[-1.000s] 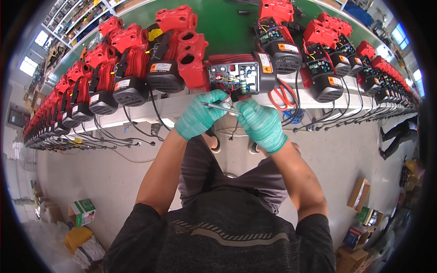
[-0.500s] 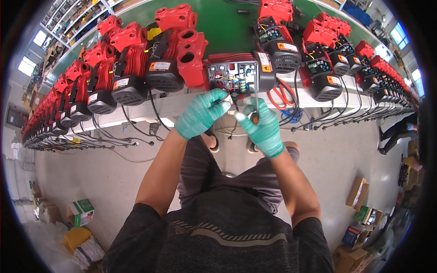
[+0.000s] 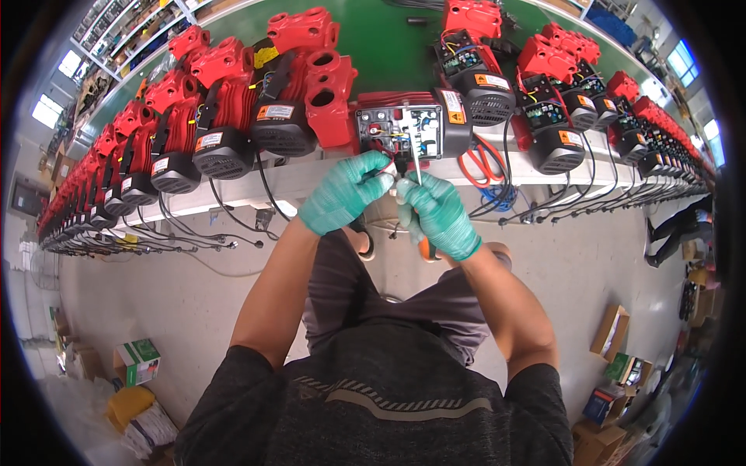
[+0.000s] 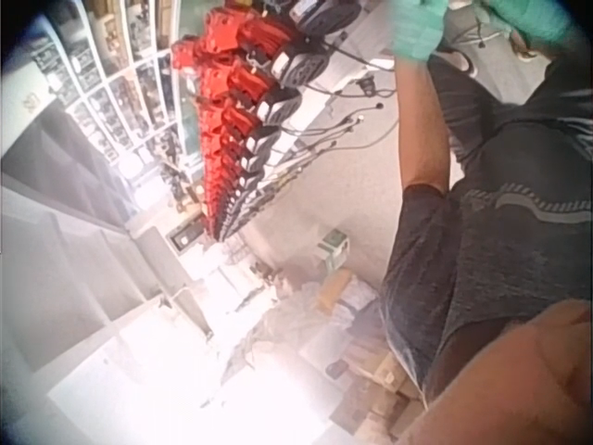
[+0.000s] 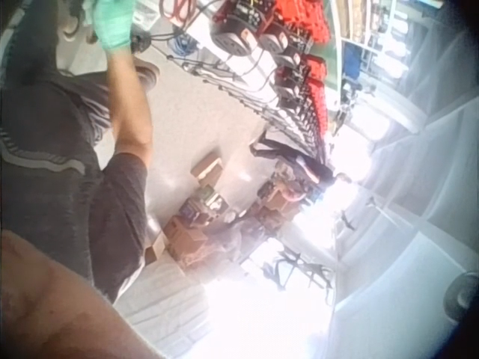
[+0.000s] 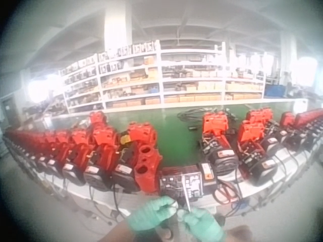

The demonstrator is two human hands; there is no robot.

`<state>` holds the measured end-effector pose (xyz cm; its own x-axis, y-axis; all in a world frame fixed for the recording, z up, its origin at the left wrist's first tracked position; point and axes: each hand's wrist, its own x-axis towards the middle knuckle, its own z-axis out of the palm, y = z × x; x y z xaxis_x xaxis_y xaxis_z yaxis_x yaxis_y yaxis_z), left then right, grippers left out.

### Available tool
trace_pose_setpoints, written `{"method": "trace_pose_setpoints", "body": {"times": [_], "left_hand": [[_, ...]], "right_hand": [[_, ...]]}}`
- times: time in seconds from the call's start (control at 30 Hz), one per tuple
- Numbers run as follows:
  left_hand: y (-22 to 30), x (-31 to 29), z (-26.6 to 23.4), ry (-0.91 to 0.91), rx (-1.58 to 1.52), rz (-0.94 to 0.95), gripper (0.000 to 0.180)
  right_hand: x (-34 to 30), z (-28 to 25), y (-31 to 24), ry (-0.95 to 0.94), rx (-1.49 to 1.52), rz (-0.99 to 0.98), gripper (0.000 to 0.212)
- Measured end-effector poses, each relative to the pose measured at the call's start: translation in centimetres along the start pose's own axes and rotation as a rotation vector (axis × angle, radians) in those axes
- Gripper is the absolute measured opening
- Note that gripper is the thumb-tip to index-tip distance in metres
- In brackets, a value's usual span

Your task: The person uses a screwdriver and pliers to connect wires to a control unit on a red pump motor, then repositions the motor and works on internal wiring before testing the connections.

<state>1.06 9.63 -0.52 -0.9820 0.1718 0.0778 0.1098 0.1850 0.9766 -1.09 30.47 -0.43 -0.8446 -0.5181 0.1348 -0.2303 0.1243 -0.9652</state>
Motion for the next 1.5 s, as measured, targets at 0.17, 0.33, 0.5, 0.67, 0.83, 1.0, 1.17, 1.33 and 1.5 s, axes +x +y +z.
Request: {"method": "trace_pose_setpoints", "body": {"times": [0.17, 0.33, 0.5, 0.67, 0.83, 1.0, 1.17, 1.33, 1.5], "left_hand": [[0.6, 0.2, 0.2, -0.003, 0.021, -0.005, 0.017], [0.0, 0.2, 0.1, -0.019, -0.003, 0.031, 0.017], [-0.1, -0.2, 0.9, 0.088, 0.063, 0.032, 0.024], [0.6, -0.7, 0.4, 0.072, 0.137, 0.029, 0.029], [0.7, -0.3, 0.8, 0.148, 0.241, 0.018, 0.028], [1.5, -0.1, 0.6, 0.193, 0.33, 0.075, 0.024], [1.7, 1.2, 1.4, 0.25, 0.385, 0.138, 0.025], [1.0, 1.3, 2.1, 0.311, 0.54, 0.267, 0.024], [-0.4, 1.5, 2.8, 0.45, 0.752, 0.398, 0.018]], "right_hand": [[-1.6, -0.4, -0.1, 0.017, 0.354, 0.317, 0.046], [-0.2, 0.6, 2.2, 0.295, -0.179, -0.2, 0.024], [0.3, 0.8, 2.3, 0.232, 0.059, -0.025, 0.019], [0.3, 0.8, 1.5, 0.273, -0.058, -0.019, 0.018], [1.1, 0.9, 1.8, 0.303, -0.141, -0.073, 0.018], [1.5, 0.8, 1.1, 0.338, -0.311, -0.161, 0.019], [-1.9, -0.6, 0.4, 0.449, 0.121, 0.032, 0.023], [-11.5, -3.1, 2.6, 0.325, 0.851, 0.385, 0.036], [-15.8, -3.8, 1.0, 0.484, 1.01, 0.484, 0.034]]}}
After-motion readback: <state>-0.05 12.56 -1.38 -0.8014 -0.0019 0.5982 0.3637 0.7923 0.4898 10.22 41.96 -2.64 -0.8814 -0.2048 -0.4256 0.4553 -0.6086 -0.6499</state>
